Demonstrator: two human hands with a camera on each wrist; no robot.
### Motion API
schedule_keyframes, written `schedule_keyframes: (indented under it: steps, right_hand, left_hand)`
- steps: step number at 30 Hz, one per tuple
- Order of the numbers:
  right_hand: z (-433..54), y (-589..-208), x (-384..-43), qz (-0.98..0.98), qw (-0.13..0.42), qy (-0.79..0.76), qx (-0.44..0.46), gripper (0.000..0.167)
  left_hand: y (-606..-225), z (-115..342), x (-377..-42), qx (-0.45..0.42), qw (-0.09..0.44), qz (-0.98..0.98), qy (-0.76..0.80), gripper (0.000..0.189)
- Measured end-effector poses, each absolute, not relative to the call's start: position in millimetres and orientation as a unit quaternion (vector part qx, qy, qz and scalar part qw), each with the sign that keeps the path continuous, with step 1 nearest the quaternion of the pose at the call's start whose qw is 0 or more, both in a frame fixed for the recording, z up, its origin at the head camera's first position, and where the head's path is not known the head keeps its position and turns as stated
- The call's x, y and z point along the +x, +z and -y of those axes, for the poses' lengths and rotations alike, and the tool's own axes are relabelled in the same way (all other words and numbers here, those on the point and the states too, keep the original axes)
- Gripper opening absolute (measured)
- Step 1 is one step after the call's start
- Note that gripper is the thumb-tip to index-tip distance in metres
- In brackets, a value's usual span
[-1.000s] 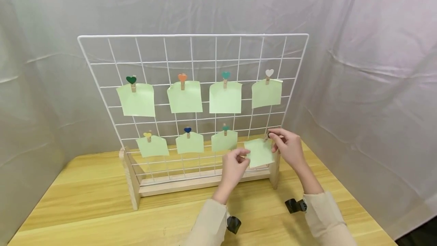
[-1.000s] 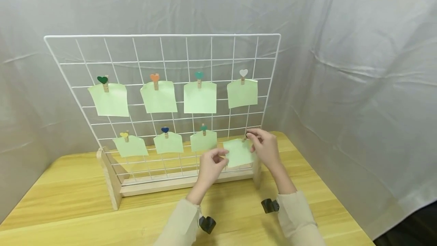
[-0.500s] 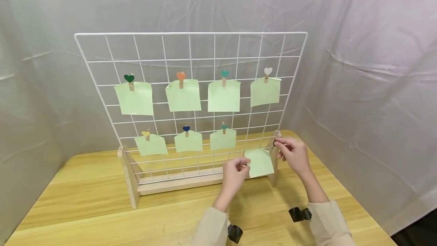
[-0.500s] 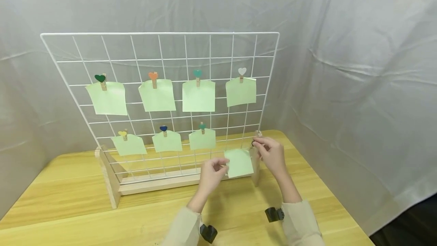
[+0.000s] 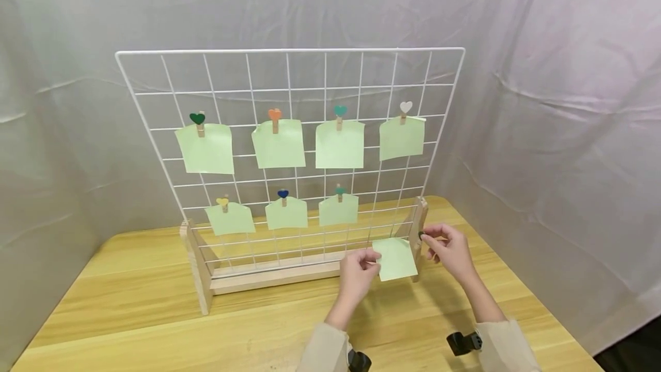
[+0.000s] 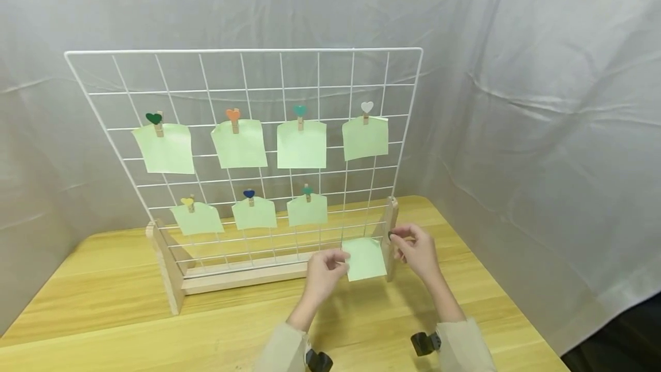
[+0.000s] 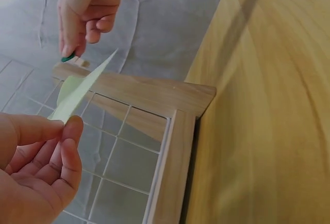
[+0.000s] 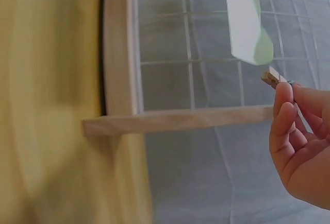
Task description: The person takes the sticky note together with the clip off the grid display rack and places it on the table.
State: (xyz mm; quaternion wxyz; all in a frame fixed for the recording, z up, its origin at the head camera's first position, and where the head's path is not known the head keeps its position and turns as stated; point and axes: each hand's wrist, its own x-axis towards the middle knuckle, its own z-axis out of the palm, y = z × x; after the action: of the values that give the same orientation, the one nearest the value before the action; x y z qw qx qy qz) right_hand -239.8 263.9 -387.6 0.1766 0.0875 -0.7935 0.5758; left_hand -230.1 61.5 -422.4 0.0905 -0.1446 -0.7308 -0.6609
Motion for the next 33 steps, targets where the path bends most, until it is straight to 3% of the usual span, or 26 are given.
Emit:
schedule_keyframes:
  steps: [8,18,25,33]
  right_hand:
    - [-279,-407,-236,0.820,0.144,0.552,0.042,0.018]
    - [-301,-434,-237,0.790,0.062,0.606,0.074,0.022]
    - [-307,-440,-239,0.802,0.007,0.597,0.020,0.027]
    - [-312,-448,-241,0.822,0.022,0.569,-0.021,0.019]
  left_hand:
    - [-431,-62,-225,-0.143,0.072,0.743,-0.650,0.014]
    - [-444,-66,-221,-0.136,0.044,0.746,-0.650,0.017]
    - [-450,-70,-219,-0.126,0.017,0.744,-0.656,0.018]
    - [-457,-78,-217,-0.120,0.015,0.754,-0.646,0.018]
